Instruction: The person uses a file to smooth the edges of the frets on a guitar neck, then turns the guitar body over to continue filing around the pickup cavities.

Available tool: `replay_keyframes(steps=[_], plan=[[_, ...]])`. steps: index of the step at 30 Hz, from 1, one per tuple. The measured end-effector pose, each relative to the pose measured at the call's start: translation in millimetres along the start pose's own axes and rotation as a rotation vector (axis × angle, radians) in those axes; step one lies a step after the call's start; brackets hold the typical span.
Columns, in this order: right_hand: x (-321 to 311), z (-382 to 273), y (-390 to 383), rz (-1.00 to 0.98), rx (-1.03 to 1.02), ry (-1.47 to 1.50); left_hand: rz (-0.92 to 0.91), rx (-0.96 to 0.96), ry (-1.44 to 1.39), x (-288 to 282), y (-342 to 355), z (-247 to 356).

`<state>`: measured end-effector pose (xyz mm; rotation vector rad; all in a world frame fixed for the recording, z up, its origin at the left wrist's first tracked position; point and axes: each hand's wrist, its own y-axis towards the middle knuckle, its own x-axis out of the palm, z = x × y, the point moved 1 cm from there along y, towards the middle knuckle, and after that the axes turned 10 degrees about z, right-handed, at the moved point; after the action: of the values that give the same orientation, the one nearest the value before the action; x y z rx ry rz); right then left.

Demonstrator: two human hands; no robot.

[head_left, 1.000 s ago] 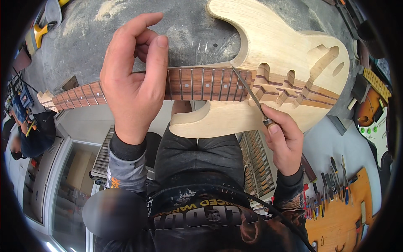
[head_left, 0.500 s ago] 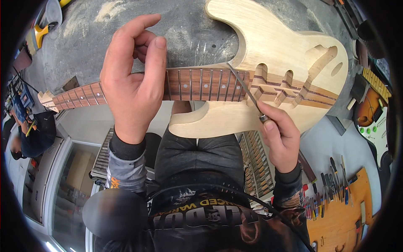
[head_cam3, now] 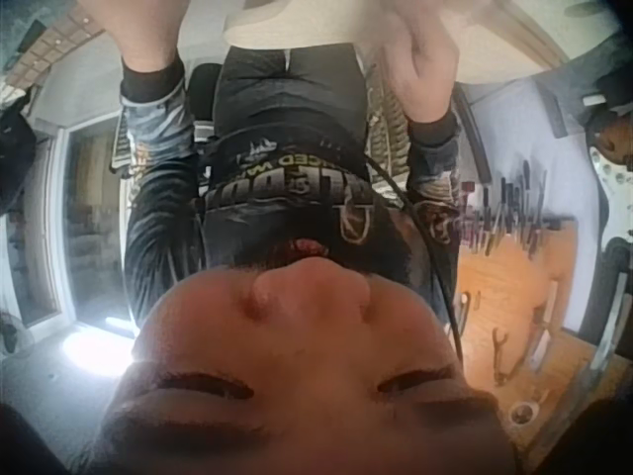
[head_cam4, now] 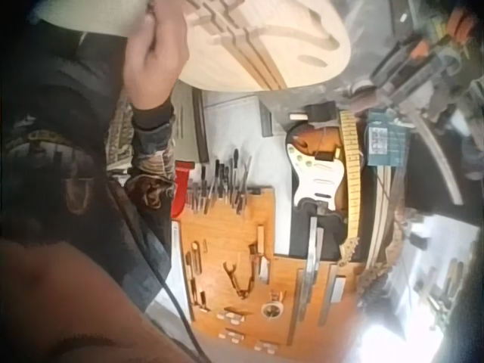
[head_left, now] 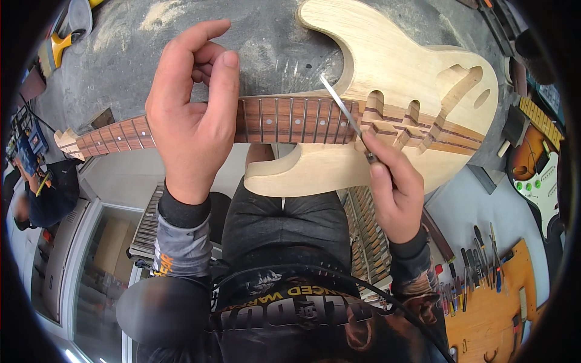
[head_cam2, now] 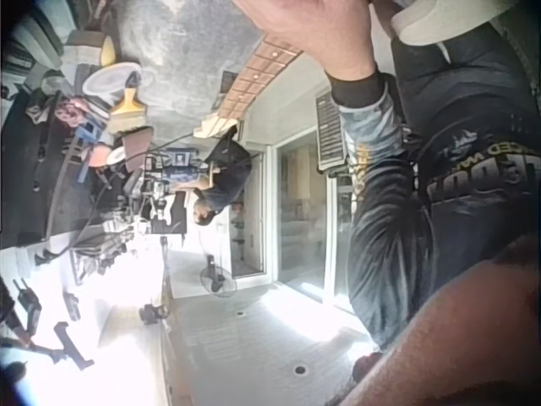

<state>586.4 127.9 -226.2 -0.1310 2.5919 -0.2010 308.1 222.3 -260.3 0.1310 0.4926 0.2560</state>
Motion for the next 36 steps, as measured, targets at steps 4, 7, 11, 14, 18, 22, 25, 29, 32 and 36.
replay_keyframes(steps=[4,7,11,14,18,22,25,29,32,36], plan=[[-10.3,-1.2,-20.8,-0.031,0.498,0.31,0.0,-0.012,-0.008,-1.8,-1.0,-2.4],[-6.3,-5.9,2.2,-0.031,0.088,0.036,0.0,-0.004,-0.014,-1.6,0.4,0.0],[1.3,-14.6,35.3,-0.058,-0.238,-0.351,0.04,-0.001,-0.069,-4.1,-0.9,-2.4],[7.9,-17.6,36.0,-0.019,-0.316,-0.322,0.095,0.018,-0.157,-13.6,-18.2,5.9],[27.7,-40.5,25.6,0.037,-0.216,-0.05,-0.259,-0.186,-0.26,-26.0,-67.3,47.1],[65.8,-46.1,-4.5,0.004,-0.032,0.358,-0.27,-0.345,-0.298,-8.9,-100.8,72.2],[68.3,-50.0,-4.4,-0.081,-0.063,0.383,-0.254,-0.657,-0.3,-12.7,-100.8,73.9],[40.6,-44.2,14.0,-0.174,-0.158,-0.025,-0.093,-0.804,-0.536,-23.8,-101.7,64.9],[33.3,-34.2,24.3,-0.059,-0.256,-0.351,-0.215,-0.778,-0.427,-36.4,-91.6,58.9],[36.7,-23.1,31.0,0.039,-0.245,-0.396,-0.344,-0.822,-0.458,-42.4,-88.9,53.3]])
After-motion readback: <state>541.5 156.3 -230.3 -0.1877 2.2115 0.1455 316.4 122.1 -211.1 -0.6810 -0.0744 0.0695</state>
